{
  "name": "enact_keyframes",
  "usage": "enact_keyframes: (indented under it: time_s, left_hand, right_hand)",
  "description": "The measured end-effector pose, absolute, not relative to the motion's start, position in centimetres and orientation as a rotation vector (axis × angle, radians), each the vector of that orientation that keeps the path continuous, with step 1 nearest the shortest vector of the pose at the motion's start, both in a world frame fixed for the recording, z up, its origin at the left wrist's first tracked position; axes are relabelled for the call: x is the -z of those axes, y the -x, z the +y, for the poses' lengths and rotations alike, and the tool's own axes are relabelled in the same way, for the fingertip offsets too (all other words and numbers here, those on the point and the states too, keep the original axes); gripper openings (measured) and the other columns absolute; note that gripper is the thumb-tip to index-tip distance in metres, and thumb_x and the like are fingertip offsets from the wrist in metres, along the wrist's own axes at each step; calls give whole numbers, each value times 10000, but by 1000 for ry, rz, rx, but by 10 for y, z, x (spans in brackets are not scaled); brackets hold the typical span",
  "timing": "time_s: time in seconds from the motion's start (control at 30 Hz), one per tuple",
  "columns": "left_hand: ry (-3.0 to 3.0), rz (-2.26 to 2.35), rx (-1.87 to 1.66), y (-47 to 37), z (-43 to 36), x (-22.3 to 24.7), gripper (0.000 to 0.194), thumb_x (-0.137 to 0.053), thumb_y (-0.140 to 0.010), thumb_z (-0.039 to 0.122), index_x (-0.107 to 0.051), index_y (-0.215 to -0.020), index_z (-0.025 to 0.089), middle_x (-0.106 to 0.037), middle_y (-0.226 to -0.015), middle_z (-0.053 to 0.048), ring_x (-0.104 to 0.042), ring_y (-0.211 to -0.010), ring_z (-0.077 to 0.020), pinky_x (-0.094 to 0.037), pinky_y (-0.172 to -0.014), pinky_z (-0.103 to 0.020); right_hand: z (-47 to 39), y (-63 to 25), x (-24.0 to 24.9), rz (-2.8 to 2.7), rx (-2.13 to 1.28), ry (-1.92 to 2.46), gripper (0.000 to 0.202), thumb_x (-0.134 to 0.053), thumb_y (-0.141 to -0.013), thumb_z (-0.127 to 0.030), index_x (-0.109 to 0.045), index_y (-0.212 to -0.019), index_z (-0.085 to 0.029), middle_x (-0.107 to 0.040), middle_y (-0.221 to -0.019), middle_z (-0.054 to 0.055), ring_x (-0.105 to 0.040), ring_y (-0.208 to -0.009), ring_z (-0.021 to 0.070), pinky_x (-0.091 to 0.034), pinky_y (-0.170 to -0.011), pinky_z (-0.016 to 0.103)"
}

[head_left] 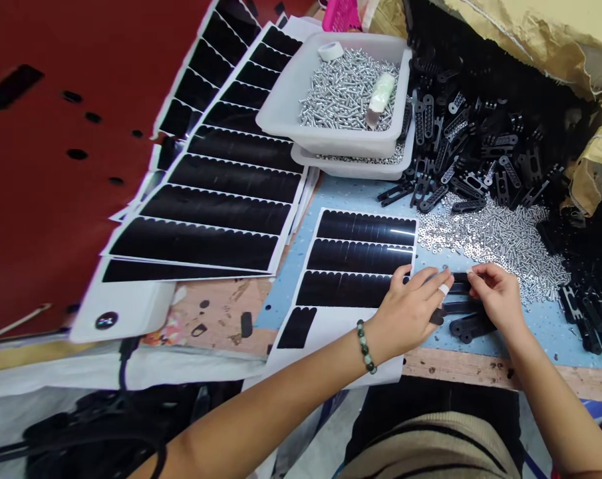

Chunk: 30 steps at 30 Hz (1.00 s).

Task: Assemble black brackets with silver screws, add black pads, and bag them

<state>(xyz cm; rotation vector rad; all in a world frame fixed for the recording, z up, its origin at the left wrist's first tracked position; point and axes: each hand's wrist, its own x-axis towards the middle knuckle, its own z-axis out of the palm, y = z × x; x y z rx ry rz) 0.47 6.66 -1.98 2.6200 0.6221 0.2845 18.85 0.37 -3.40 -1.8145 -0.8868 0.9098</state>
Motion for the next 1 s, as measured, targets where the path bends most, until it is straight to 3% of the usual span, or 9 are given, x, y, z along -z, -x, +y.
enact_keyframes:
  time_s: [0.3,0.5,0.63,0.73,0.83,1.0]
  left_hand:
    - [-2630,636,-287,-9,66,20,490,-494,-830,199,-475,-1319,170,-528,-1347,-96,-461,-1188,-270,-225,-1027,-501]
    - [-2651,638,-288,-15,66,20,455,-513,-828,185,-504,-1283,163,-551,-1317,-102,-468,-1177,-264,-230,-1025,-489]
    - [-2681,642,-290,-16,66,22,456,-532,-818,182,-505,-1273,160,-555,-1310,-96,-465,-1184,-260,-227,-1030,-492]
    - [-2704,642,-280,-15,65,22,463,-532,-817,187,-496,-1278,158,-545,-1323,-90,-454,-1199,-261,-216,-1034,-508]
    - [-2704,652,-291,-15,64,22,468,-520,-815,185,-493,-1282,160,-536,-1336,-90,-457,-1196,-258,-209,-1038,-510]
    - [-2690,656,-324,-15,64,22,454,-493,-837,207,-488,-1291,178,-539,-1331,-90,-463,-1190,-263,-213,-1025,-521]
  right_hand:
    - [3,-188,34,-1083,-773,1951,189,-551,-789,-361,-630,-762,-192,-598,-660,8,-571,-539,145,-447,-544,275]
    - [10,-192,26,-1309,-625,2140,110,-571,-752,-318,-524,-728,-223,-530,-579,-28,-504,-531,152,-368,-548,269]
    - [12,-198,25,-1335,-656,2150,163,-578,-760,-364,-483,-761,-231,-480,-541,-57,-476,-504,150,-329,-528,255]
    - [8,-204,25,-1247,-783,2109,201,-470,-849,-423,-505,-838,-225,-484,-528,-59,-484,-480,148,-352,-527,256]
    - [0,-210,27,-1178,-645,2112,286,-364,-910,-442,-537,-905,-213,-556,-627,-16,-541,-569,166,-404,-593,283]
    - [-9,-212,36,-1384,-445,1986,275,-475,-881,-420,-609,-946,-189,-613,-924,82,-571,-860,218,-452,-765,349]
